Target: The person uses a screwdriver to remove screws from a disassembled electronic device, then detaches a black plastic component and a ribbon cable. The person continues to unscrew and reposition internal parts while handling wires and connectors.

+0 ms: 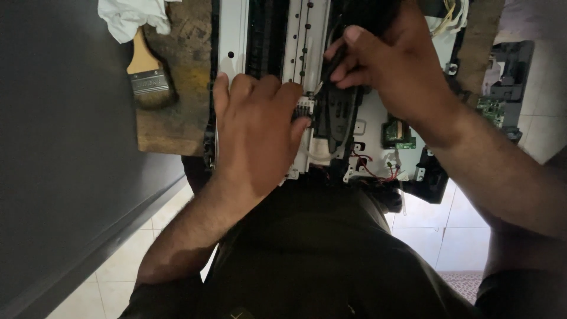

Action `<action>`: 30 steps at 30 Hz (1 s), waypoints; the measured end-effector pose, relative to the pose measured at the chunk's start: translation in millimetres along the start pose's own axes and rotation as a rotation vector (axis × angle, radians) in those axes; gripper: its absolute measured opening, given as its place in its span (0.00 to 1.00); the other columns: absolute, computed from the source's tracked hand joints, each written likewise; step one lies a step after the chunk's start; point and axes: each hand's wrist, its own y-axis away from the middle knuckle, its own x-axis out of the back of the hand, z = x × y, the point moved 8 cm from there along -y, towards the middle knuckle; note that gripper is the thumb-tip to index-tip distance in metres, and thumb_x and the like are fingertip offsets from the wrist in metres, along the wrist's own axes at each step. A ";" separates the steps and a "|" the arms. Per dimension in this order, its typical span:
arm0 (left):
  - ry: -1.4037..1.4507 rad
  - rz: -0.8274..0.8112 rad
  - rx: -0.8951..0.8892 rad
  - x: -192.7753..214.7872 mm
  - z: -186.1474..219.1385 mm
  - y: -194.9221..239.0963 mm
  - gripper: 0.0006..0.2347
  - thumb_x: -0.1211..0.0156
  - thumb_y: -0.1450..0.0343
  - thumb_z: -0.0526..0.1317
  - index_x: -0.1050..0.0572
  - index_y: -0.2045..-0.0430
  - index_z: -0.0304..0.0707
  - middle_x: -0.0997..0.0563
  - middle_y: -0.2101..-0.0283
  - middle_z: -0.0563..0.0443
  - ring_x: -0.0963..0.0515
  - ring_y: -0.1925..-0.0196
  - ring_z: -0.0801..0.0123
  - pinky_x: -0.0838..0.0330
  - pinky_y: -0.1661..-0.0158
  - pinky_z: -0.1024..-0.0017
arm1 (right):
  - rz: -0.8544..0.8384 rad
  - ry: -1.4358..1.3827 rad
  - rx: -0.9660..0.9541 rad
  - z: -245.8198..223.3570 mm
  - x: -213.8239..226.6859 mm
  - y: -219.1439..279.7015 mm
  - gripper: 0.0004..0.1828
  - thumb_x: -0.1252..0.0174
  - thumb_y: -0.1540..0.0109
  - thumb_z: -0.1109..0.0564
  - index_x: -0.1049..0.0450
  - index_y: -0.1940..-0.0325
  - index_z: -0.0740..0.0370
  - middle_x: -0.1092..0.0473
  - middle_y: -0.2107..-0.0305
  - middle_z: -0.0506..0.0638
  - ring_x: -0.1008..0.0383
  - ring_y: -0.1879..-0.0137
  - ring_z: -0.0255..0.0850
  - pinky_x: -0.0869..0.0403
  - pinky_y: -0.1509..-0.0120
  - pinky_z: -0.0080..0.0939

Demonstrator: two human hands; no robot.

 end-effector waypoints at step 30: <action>0.158 -0.510 0.042 -40.2 21.0 102.4 0.08 0.36 0.29 0.43 0.24 0.78 0.44 0.20 0.74 0.48 0.21 0.71 0.52 0.31 0.72 0.51 | 0.092 -1.001 0.007 162.6 158.2 150.8 0.17 0.56 0.19 0.52 0.30 0.31 0.62 0.26 0.41 0.52 0.25 0.36 0.40 0.22 0.39 0.26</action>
